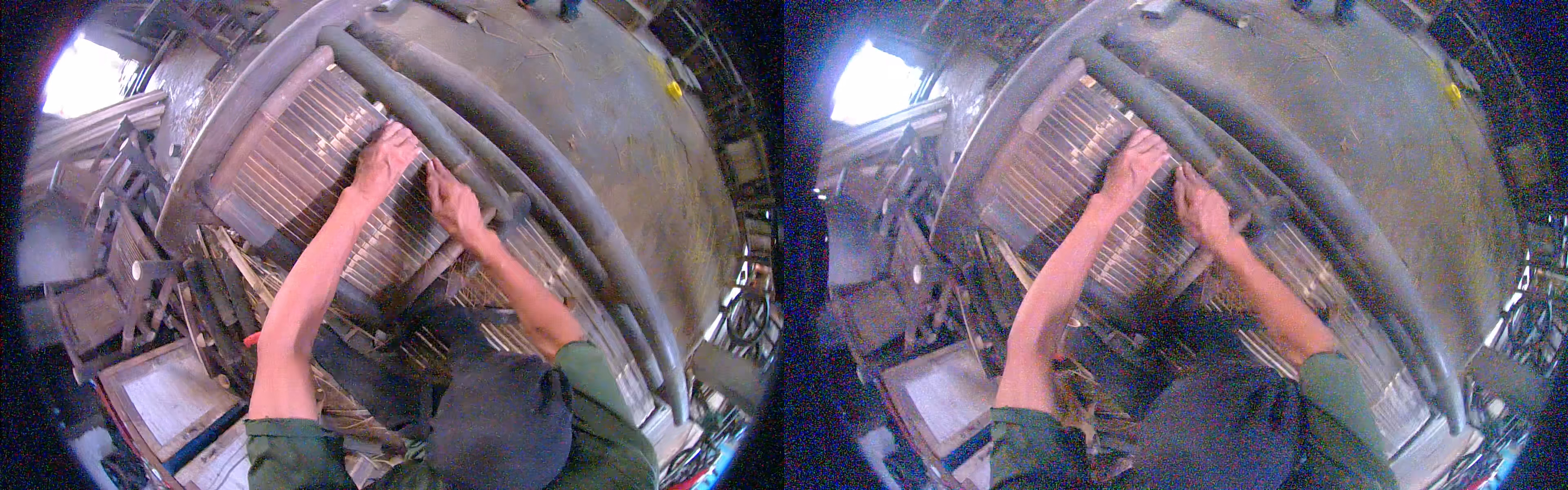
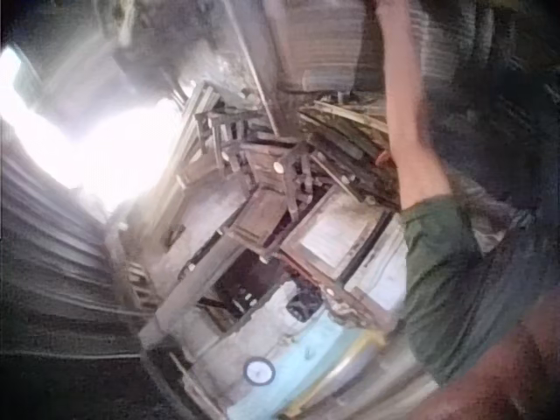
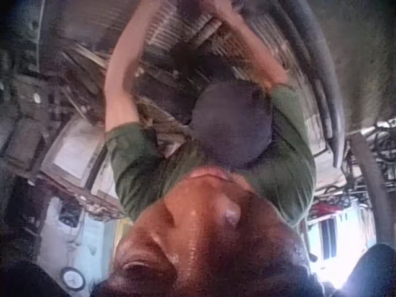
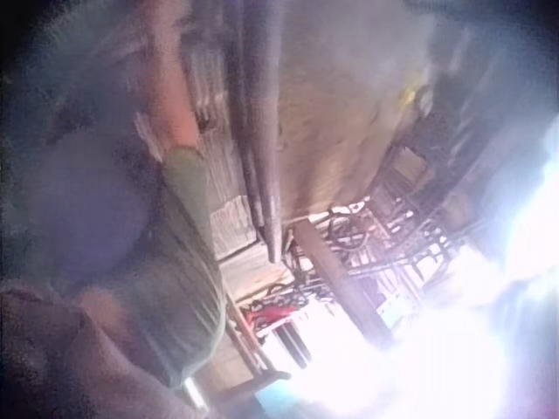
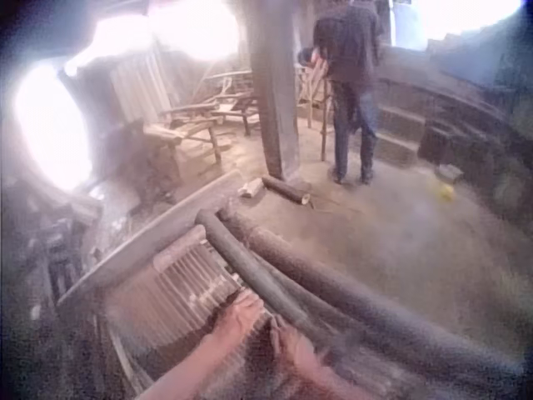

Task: The person repairs a chair by cutting thin wooden strips with a hand saw and inserting them into the chair frame. They repeatedly measure, cut, and fit the strips into place, adjusting the chair as needed.

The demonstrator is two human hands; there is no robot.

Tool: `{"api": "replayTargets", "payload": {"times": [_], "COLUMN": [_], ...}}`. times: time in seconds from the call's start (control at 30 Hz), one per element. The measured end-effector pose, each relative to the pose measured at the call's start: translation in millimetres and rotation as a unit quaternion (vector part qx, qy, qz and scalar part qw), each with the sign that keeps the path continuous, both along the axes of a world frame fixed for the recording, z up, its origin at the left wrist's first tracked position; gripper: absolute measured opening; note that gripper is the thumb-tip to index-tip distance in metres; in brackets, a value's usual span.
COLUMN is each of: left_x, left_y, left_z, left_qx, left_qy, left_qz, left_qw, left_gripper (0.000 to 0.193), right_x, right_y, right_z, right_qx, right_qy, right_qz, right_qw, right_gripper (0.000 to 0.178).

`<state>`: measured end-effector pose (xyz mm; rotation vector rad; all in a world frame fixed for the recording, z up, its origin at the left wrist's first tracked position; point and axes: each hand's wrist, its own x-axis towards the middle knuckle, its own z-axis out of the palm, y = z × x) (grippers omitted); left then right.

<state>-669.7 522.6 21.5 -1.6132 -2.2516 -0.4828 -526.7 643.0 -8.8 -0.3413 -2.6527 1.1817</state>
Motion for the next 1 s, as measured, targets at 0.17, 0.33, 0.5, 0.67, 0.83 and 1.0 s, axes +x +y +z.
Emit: {"api": "replayTargets", "payload": {"times": [0.17,0.33,0.5,0.67,0.83,1.0], "left_x": [-8,0,2,-1,1,-3], "left_y": [-5,11,13,12,17,7], "left_z": [-7,-2,7,8,12,8], "left_qx": [0.036,0.023,0.0,-0.004,-0.049,-0.051], "left_qy": [-0.056,-0.098,-0.094,-0.091,-0.082,-0.076], "left_qz": [0.005,0.025,0.026,0.028,0.053,0.06], "left_qw": [0.998,0.995,0.995,0.995,0.994,0.994], "left_gripper": [0.007,0.008,0.01,0.011,0.01,0.012], "right_x": [48,62,63,61,62,60], "right_y": [29,-5,-5,-1,6,8], "right_z": [-10,-36,-36,-36,-40,-24], "right_qx": [-0.103,0.072,0.083,0.112,0.069,0.056], "right_qy": [-0.091,-0.049,-0.051,-0.032,-0.036,-0.105], "right_qz": [-0.022,-0.048,-0.043,-0.027,-0.025,0.01], "right_qw": [0.99,0.995,0.994,0.993,0.997,0.993], "right_gripper": [0.038,0.042,0.044,0.045,0.047,0.046]}}
